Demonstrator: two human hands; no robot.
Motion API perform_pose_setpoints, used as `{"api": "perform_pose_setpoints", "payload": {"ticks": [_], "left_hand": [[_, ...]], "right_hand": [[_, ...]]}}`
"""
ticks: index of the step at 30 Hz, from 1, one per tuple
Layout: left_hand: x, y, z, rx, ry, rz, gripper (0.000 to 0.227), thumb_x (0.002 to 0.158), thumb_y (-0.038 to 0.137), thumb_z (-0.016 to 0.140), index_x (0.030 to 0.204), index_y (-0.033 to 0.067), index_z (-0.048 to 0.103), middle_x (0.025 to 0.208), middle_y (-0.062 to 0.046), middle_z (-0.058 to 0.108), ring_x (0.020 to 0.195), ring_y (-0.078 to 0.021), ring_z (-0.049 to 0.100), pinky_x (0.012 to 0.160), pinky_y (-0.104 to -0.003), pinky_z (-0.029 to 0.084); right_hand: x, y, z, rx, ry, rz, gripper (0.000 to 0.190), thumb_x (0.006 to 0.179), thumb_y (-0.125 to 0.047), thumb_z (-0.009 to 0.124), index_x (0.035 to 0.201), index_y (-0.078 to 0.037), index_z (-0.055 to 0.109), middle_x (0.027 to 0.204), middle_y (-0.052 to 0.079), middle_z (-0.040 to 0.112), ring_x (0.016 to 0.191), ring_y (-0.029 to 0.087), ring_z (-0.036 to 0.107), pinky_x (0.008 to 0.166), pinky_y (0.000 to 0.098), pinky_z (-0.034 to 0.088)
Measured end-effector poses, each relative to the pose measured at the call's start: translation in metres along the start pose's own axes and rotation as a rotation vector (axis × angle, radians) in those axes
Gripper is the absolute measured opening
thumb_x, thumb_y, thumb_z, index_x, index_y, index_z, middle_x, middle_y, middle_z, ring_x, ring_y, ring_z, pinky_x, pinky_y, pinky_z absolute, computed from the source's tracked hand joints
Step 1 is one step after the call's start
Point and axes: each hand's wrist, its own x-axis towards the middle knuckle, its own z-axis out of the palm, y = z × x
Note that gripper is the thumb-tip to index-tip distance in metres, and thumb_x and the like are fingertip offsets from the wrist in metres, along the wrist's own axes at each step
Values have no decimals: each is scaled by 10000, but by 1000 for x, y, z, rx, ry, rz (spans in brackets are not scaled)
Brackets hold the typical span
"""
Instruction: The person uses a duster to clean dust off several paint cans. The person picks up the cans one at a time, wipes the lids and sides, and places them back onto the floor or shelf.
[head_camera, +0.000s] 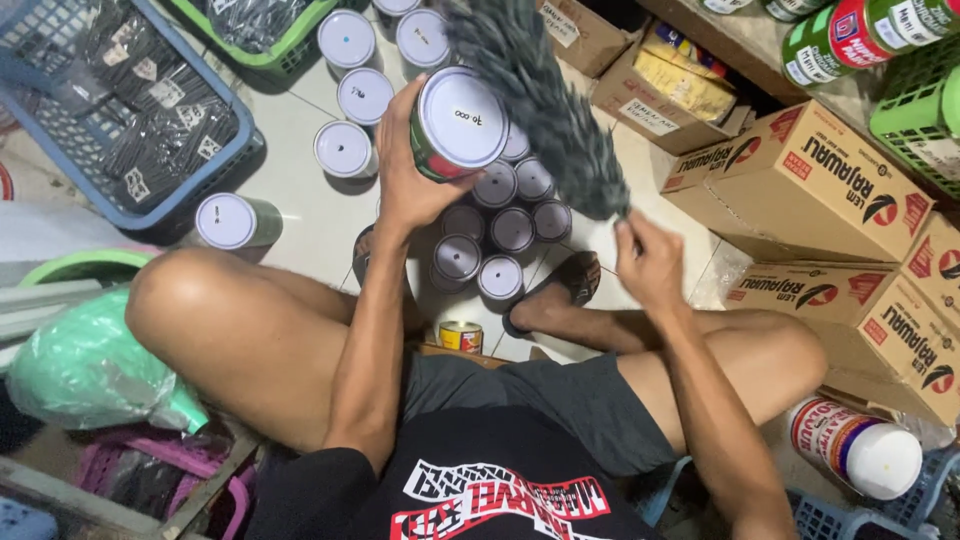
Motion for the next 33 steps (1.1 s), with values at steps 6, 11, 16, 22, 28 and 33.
{"api": "perform_pose_setpoints", "payload": {"ticks": [6, 11, 16, 22, 28, 33], "left_hand": [[-7, -20, 19, -54, 17, 33, 1050, 681, 385, 985, 1515, 152, 392, 1488, -116, 484, 1393, -365, 481, 1189, -544, 320], [3, 5, 15, -70, -9, -2, 1071, 723, 440, 946, 1560, 190, 327, 1545, -84, 475, 1441, -325, 456, 1221, -512, 331], [0, 0, 16, -7, -5, 104, 1025, 800, 557, 879, 1557, 155, 317, 1587, -76, 446, 1478, -323, 460, 1210, -550, 349], [-9, -11, 25, -66, 77, 106, 526, 694, 317, 937, 1043, 62, 637, 1133, -135, 634, 1118, -326, 531, 976, -436, 343], [0, 7, 11, -95, -14, 26, 1068, 764, 474, 952, 1565, 206, 298, 1594, -68, 428, 1476, -335, 440, 1218, -566, 334], [2, 12, 12, -30, 6, 39, 1034, 751, 465, 937, 1544, 153, 349, 1568, -78, 463, 1461, -324, 464, 1214, -517, 347]], "right_hand": [[11, -24, 2, 40, -35, 77, 115, 1010, -97, 607, 978, -35, 699, 598, 102, 644, 473, 243, 574, 417, 330, 449], [-1, -7, 2, 67, 71, -14, 226, 1058, -85, 583, 869, -16, 686, 601, 61, 543, 487, 163, 443, 477, 361, 334], [14, 2, -1, -109, -12, 119, 250, 1072, -63, 567, 1239, 6, 739, 570, 63, 652, 317, 103, 429, 268, 229, 353], [1, -24, 0, 125, -5, -62, 177, 988, -5, 610, 1099, 54, 735, 942, 130, 742, 763, 235, 672, 704, 361, 537], [18, 0, -7, -158, 115, 23, 210, 1038, -131, 639, 1034, 8, 797, 940, 152, 796, 595, 201, 691, 470, 328, 540], [6, -6, 14, 184, 55, 68, 268, 999, 23, 532, 757, -9, 644, 723, 138, 634, 393, 96, 401, 336, 244, 247]]}}
